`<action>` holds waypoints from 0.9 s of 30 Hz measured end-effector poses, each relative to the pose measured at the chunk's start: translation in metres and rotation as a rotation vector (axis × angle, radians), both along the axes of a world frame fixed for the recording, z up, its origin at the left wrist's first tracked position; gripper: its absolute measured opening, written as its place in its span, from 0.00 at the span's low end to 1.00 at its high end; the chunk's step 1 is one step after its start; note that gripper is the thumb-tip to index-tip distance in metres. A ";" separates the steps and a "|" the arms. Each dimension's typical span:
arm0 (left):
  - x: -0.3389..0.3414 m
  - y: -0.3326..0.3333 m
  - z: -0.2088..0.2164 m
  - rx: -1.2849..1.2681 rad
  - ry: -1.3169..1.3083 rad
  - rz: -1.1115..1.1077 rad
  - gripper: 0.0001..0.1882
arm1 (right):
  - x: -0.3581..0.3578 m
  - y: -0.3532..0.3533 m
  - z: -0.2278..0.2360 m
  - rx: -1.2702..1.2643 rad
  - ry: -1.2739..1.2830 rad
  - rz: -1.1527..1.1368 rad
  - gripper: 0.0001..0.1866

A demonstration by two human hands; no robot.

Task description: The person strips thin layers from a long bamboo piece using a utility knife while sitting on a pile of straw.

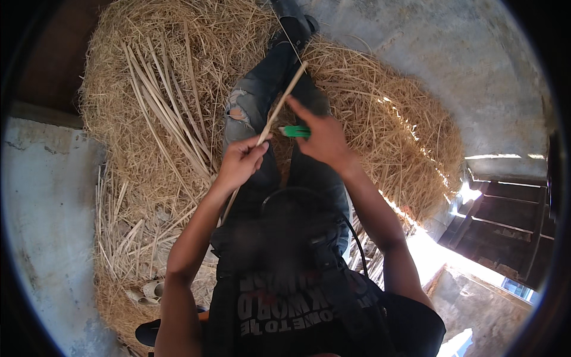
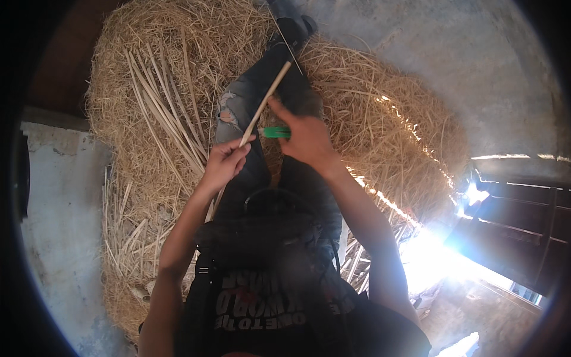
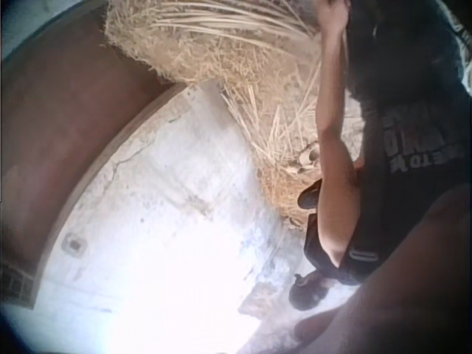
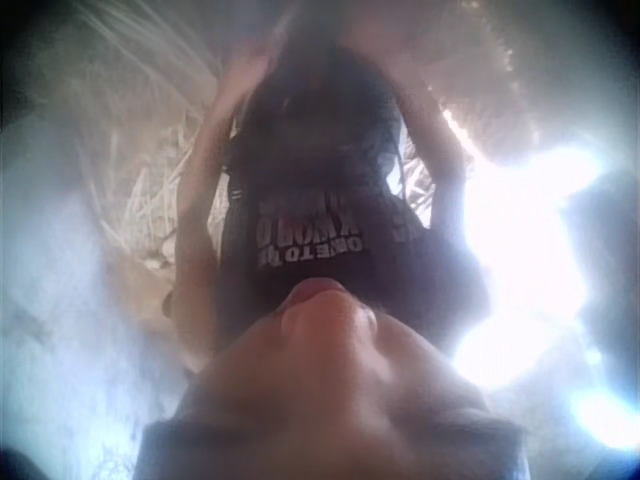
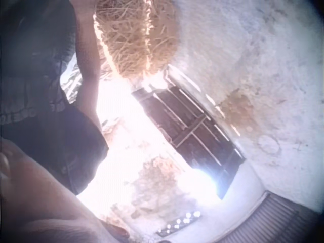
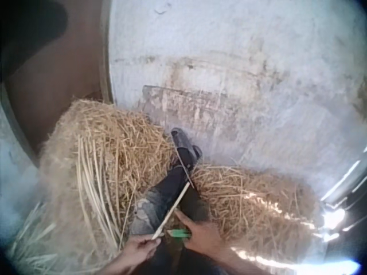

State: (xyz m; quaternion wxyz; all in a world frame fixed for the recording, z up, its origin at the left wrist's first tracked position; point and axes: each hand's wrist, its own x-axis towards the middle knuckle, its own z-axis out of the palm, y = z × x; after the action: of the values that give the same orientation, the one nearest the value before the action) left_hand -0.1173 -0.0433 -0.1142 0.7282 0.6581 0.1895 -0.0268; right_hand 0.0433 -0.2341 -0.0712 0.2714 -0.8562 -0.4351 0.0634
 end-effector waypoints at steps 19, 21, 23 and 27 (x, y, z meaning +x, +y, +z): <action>0.010 -0.010 0.013 0.186 -0.168 0.044 0.19 | -0.031 0.002 -0.021 0.175 -0.035 0.050 0.50; 0.008 -0.010 0.012 0.182 -0.176 0.037 0.20 | -0.032 0.000 -0.024 0.178 -0.025 0.097 0.51; 0.005 -0.008 0.008 0.188 -0.170 0.035 0.20 | -0.031 0.000 -0.028 0.191 -0.016 0.130 0.51; 0.000 -0.007 0.000 0.243 -0.166 0.044 0.21 | -0.013 0.003 -0.028 0.283 0.012 0.056 0.47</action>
State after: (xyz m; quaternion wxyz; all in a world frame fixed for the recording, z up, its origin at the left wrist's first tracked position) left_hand -0.1172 -0.0499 -0.1144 0.6568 0.7370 0.1447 0.0669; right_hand 0.0307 -0.2312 -0.0994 0.3902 -0.7965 -0.4617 0.0139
